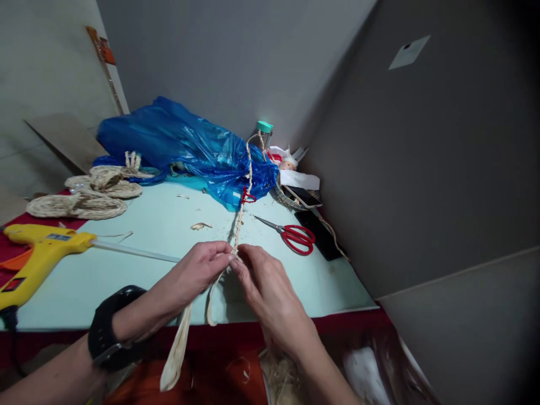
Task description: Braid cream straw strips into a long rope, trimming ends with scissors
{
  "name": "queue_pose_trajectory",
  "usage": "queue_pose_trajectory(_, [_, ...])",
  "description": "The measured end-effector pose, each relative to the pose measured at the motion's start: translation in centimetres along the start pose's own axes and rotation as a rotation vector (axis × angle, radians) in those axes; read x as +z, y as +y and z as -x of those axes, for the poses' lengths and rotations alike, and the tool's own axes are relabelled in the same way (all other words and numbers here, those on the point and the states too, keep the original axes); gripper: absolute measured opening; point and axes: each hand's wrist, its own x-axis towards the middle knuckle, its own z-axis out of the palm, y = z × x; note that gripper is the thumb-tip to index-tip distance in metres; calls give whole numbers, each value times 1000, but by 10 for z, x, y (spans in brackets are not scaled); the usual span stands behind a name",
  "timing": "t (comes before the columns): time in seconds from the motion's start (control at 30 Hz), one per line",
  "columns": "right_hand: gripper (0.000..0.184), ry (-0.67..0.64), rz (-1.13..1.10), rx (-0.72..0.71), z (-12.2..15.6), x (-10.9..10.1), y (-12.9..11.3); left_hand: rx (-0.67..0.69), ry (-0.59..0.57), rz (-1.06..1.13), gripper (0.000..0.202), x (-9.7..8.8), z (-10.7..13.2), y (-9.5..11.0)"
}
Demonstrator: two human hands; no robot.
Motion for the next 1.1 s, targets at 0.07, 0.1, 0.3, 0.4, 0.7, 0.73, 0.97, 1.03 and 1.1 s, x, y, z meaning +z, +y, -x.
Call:
queue_pose_trajectory(0.07, [24, -88, -133, 7, -4, 4, 3, 37, -25, 4, 20, -1, 1, -2])
queue_pose_trajectory(0.1, [24, -120, -203, 14, -5, 6, 4, 57, -37, -11, 20, -2, 1, -2])
queue_pose_trajectory(0.3, [25, -94, -436, 71, -10, 17, 17, 112, 76, -482, 26, 0, 6, 5])
queue_pose_trajectory(0.4, [32, 1, -432, 90, -10, 25, 20, 106, 104, -669, 29, 6, 13, 7])
queue_pose_trajectory(0.7, [34, 103, -499, 137, -6, 34, 17, 6, 194, -1015, 30, 14, 33, 10])
queue_pose_trajectory(0.73, [32, 106, -529, 135, -6, 34, 17, 24, 196, -1023, 30, 14, 34, 9])
queue_pose_trajectory(0.97, [31, -35, -853, 253, -7, 24, 19, 248, 243, -1226, 31, 36, 35, -3])
queue_pose_trajectory(1.03, [31, -83, -939, 267, -7, 21, 20, 275, 237, -1252, 33, 41, 35, -3])
queue_pose_trajectory(1.1, [28, -84, -977, 254, -7, 19, 22, 311, 199, -1200, 31, 41, 38, 0])
